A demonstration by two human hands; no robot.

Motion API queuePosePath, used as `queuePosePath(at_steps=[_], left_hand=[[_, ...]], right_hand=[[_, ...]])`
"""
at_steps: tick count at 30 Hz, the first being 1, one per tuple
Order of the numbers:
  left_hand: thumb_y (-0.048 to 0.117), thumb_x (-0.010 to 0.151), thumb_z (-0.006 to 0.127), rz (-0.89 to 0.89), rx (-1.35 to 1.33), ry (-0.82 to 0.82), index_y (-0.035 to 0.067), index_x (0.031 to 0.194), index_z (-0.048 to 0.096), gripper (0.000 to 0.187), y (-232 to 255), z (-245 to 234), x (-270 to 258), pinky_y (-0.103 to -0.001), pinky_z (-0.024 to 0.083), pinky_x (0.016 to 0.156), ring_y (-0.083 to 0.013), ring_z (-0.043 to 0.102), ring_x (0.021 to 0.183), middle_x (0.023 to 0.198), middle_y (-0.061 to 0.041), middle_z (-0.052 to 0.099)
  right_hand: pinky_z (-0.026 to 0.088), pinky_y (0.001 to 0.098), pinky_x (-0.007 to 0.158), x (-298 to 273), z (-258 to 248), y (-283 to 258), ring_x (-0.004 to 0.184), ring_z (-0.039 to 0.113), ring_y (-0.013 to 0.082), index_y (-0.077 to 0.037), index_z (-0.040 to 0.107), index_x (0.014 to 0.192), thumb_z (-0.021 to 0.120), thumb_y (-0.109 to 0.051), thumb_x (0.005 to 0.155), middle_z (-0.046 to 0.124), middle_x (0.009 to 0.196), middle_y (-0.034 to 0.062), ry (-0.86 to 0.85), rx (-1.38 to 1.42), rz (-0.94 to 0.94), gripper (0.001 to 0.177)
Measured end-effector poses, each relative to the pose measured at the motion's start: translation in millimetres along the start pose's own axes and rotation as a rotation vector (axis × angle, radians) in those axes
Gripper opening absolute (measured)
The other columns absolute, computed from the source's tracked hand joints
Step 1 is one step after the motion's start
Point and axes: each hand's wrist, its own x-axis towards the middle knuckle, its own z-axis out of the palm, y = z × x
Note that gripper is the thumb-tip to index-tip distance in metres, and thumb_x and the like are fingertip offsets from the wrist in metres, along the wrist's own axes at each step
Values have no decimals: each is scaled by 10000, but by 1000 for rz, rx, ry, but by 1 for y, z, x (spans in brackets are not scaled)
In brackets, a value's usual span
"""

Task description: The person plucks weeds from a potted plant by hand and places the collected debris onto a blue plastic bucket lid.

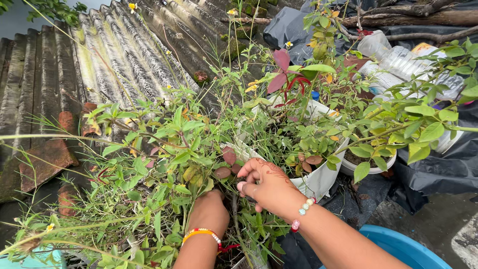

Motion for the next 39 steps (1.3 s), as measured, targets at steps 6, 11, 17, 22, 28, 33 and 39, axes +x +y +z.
queuePosePath(at_steps=[6, 11, 17, 22, 28, 33, 39], left_hand=[[245, 937, 582, 23, -245, -18, 128, 1192, 732, 318, 8, -24, -14, -430, 527, 981, -361, 700, 1091, 1095, -200, 740], [240, 904, 605, 138, -426, 20, 117, 1176, 752, 333, 32, -71, -51, -416, 559, 879, -344, 743, 973, 1005, -194, 769], [137, 854, 616, 154, -606, 60, 51, 1110, 692, 280, 53, -137, -117, -372, 581, 735, -277, 774, 798, 873, -155, 777], [32, 786, 724, 239, -903, -74, 28, 1184, 633, 408, 30, -173, -152, -290, 585, 665, -141, 748, 764, 943, -72, 769], [106, 878, 713, 286, -1073, -11, -3, 1156, 715, 299, -16, -210, -176, -241, 597, 662, -85, 737, 751, 871, -84, 795], [97, 869, 720, 252, -1114, 39, 16, 1216, 712, 356, -78, -248, -200, -254, 587, 608, -96, 721, 704, 890, -73, 806], [105, 860, 732, 274, -1125, 182, 8, 1194, 745, 348, -164, -296, -234, -241, 575, 598, -88, 744, 702, 851, -63, 824]], right_hand=[[500, 269, 465, -9, 2, -25, 525, 592, 105, -52, 592, 1036, 741, -113, 851, 644, 789, 32, 34, 26, -33, 245], [511, 269, 508, -20, 1, -50, 638, 603, 85, -39, 570, 1041, 740, -127, 850, 644, 806, 22, -45, 89, -62, 271], [474, 265, 621, -50, -4, -116, 747, 569, 73, -79, 603, 1039, 776, -133, 825, 650, 840, 11, -35, -200, -242, 281], [503, 276, 590, -83, 19, -175, 713, 610, 71, -74, 610, 995, 765, -142, 809, 667, 801, 7, -87, -260, -267, 251], [529, 266, 605, -116, 75, -221, 662, 643, 94, -63, 608, 979, 758, -169, 825, 680, 745, 10, -189, -284, -286, 240], [537, 254, 639, -143, 135, -259, 707, 674, 74, -55, 634, 969, 757, -154, 821, 717, 765, 10, -181, -390, -393, 217], [558, 253, 677, -150, 227, -291, 744, 680, 82, -78, 633, 1024, 705, -138, 858, 705, 812, 21, -194, -563, -562, 190]])
